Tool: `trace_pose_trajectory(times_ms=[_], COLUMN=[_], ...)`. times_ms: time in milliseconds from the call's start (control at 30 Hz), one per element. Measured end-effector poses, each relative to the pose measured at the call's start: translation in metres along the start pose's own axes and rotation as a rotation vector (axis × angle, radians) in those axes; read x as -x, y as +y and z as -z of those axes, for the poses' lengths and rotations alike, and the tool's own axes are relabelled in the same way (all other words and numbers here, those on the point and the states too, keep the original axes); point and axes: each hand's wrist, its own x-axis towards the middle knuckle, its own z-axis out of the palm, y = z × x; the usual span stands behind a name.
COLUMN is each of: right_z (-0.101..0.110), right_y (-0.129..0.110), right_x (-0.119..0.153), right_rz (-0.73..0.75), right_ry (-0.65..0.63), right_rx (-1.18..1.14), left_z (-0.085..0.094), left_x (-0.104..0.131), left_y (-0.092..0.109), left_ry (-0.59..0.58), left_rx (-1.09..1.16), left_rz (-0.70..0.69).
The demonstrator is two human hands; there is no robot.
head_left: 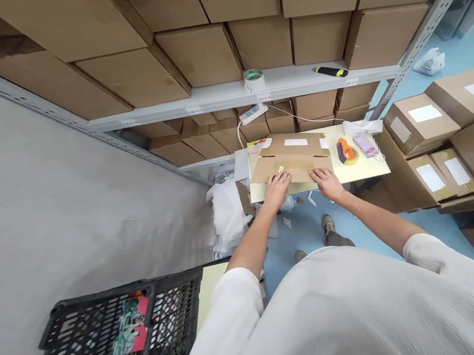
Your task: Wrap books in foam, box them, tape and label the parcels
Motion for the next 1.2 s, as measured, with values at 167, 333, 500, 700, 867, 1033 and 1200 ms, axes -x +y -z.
trace_pose_trajectory(times_ms=[167, 333, 500, 700, 867, 1033, 1200], right_z=[-0.017, -0.02, -0.016, -0.016, -0.024, -0.037, -0.049], right_y=[0.014, 0.042, 0.063, 0.075, 0.093, 0.122, 0.161], right_x=[-0.005, -0.036, -0.071, -0.095, -0.115, -0.158, -0.22], right_rz=[0.107, 0.125, 0.141, 0.049, -0.043, -0.112, -0.153], right_ry=[-0.13, -0.162, -0.177, -0.221, -0.28, -0.346, -0.388], right_rx=[-0.052, -0.051, -0.012, -0.002, -0.059, -0.144, -0.19], left_z=[-0.024, -0.041, -0.053, -0.067, -0.078, -0.082, -0.087], left_x=[0.0, -0.007, -0.002, 0.008, 0.008, 0.003, -0.018], left_y=[0.005, 0.006, 0.007, 0.005, 0.006, 0.004, 0.007], left_ry=[-0.038, 0.03, 0.07, 0.081, 0.017, -0.035, -0.065], left_rx=[0.032, 0.082, 0.126, 0.176, 0.203, 0.221, 0.229], left_rz=[0.106, 0.346, 0.498, 0.544, 0.596, 0.674, 0.843])
